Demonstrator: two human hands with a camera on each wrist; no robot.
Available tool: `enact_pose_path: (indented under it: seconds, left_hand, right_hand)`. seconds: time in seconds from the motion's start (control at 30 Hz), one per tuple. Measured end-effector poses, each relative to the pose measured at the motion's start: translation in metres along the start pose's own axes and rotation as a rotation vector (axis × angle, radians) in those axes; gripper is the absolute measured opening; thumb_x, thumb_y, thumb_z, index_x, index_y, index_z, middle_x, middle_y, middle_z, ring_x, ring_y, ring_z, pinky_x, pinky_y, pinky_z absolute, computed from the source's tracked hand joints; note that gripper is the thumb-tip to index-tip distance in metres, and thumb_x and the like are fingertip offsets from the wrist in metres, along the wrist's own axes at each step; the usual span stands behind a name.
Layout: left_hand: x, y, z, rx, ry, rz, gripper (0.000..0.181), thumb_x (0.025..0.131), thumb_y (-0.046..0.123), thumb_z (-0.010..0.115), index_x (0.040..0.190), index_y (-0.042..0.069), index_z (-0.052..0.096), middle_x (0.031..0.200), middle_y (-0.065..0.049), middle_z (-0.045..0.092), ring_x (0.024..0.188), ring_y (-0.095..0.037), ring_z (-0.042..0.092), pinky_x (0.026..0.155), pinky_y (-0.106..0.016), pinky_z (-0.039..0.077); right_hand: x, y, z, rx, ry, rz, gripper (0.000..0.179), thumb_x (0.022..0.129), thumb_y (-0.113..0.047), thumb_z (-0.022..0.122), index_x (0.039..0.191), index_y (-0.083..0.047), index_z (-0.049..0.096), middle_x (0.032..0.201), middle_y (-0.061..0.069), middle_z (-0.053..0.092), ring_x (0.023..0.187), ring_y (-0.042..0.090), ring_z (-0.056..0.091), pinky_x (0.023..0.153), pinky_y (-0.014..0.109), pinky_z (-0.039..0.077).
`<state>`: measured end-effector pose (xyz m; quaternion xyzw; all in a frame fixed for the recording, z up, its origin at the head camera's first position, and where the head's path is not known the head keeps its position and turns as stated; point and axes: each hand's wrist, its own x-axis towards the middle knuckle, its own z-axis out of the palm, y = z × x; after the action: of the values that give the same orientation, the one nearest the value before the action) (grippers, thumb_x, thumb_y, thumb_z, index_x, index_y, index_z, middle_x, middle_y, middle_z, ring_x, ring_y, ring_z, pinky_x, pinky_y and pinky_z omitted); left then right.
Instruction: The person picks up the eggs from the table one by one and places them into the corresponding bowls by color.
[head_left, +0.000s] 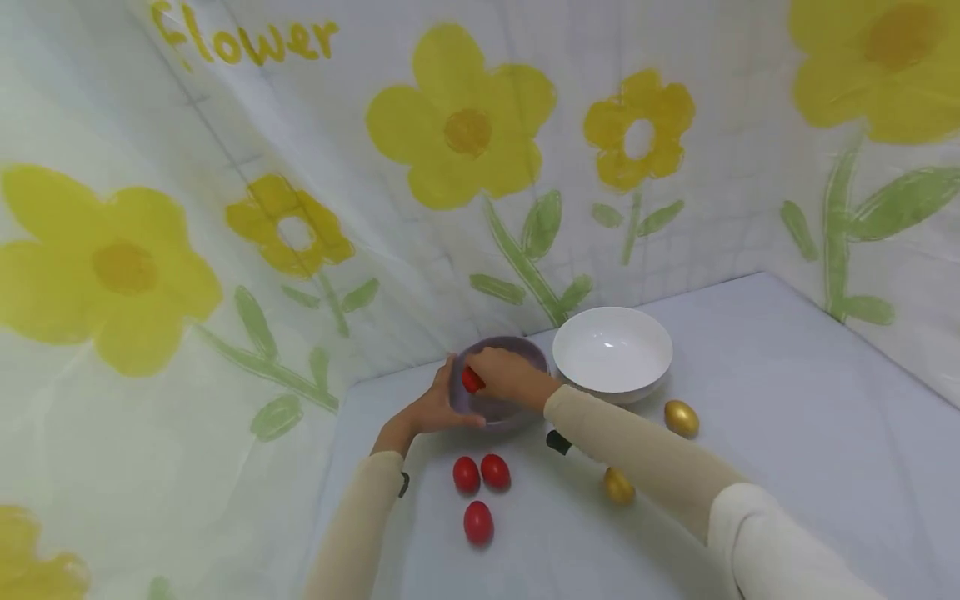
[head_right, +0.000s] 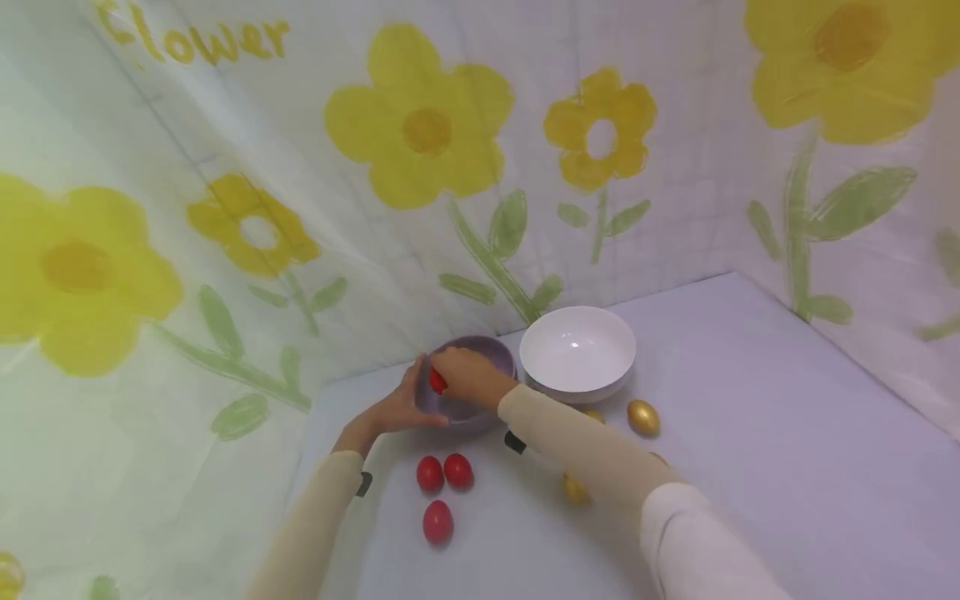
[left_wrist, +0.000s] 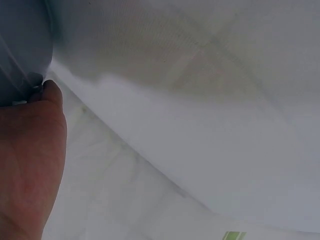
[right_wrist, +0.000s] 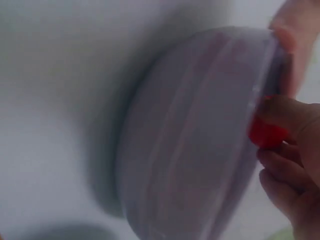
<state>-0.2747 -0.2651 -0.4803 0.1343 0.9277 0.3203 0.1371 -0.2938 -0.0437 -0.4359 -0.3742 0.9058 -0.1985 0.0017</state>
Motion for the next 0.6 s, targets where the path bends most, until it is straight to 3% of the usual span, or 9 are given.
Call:
enact_pose_path:
  seconds: [0.1, 0.2, 0.33, 0.5, 0.6]
  left_hand:
    - [0.0, 0.001, -0.001, 0.009, -0.003, -0.004, 0.148, 0.074, 0.062, 0.091, 0.17, 0.02, -0.013, 0.178, -0.008, -0.003, 0.162, -0.03, 0.01, 0.126, -0.058, 0.025]
    - [0.003, 0.003, 0.008, 0.008, -0.018, 0.002, 0.147, 0.074, 0.062, 0.09, 0.17, 0.02, -0.013, 0.178, -0.008, -0.002, 0.163, -0.03, 0.01, 0.126, -0.057, 0.026]
    - [0.003, 0.006, 0.01, 0.034, -0.014, 0.008, 0.147, 0.074, 0.064, 0.089, 0.17, 0.018, -0.012, 0.178, -0.008, -0.001, 0.162, -0.029, 0.011, 0.126, -0.056, 0.026]
    - [-0.001, 0.001, 0.004, 0.081, -0.001, -0.006, 0.148, 0.073, 0.067, 0.088, 0.169, 0.018, -0.013, 0.178, -0.007, -0.002, 0.162, -0.028, 0.011, 0.127, -0.055, 0.024]
    - [0.0, 0.001, 0.001, 0.071, -0.008, 0.006, 0.147, 0.074, 0.066, 0.087, 0.169, 0.017, -0.013, 0.178, -0.008, -0.003, 0.163, -0.03, 0.009, 0.127, -0.057, 0.023]
  right_hand:
    - [0.011, -0.001, 0.013, -0.057, -0.011, -0.014, 0.026, 0.097, -0.017, 0.079, 0.121, -0.011, 0.071, 0.099, 0.001, 0.073, 0.093, 0.016, 0.071, 0.086, 0.033, 0.061]
    - [0.008, 0.001, 0.022, -0.141, -0.021, -0.02, 0.026, 0.099, -0.017, 0.077, 0.123, -0.011, 0.07, 0.102, 0.003, 0.073, 0.097, 0.018, 0.071, 0.088, 0.034, 0.061]
    - [0.008, 0.002, 0.034, -0.252, -0.02, 0.002, 0.022, 0.1, -0.018, 0.076, 0.12, -0.016, 0.069, 0.108, 0.002, 0.073, 0.102, 0.016, 0.07, 0.092, 0.032, 0.06]
    - [0.013, -0.001, 0.045, -0.258, -0.033, 0.026, 0.018, 0.101, -0.018, 0.074, 0.118, -0.02, 0.07, 0.114, -0.001, 0.073, 0.106, 0.015, 0.07, 0.091, 0.032, 0.06]
    - [0.013, -0.001, 0.046, -0.255, -0.019, 0.038, 0.013, 0.101, -0.018, 0.073, 0.114, -0.02, 0.07, 0.109, -0.002, 0.073, 0.1, 0.013, 0.07, 0.085, 0.03, 0.061]
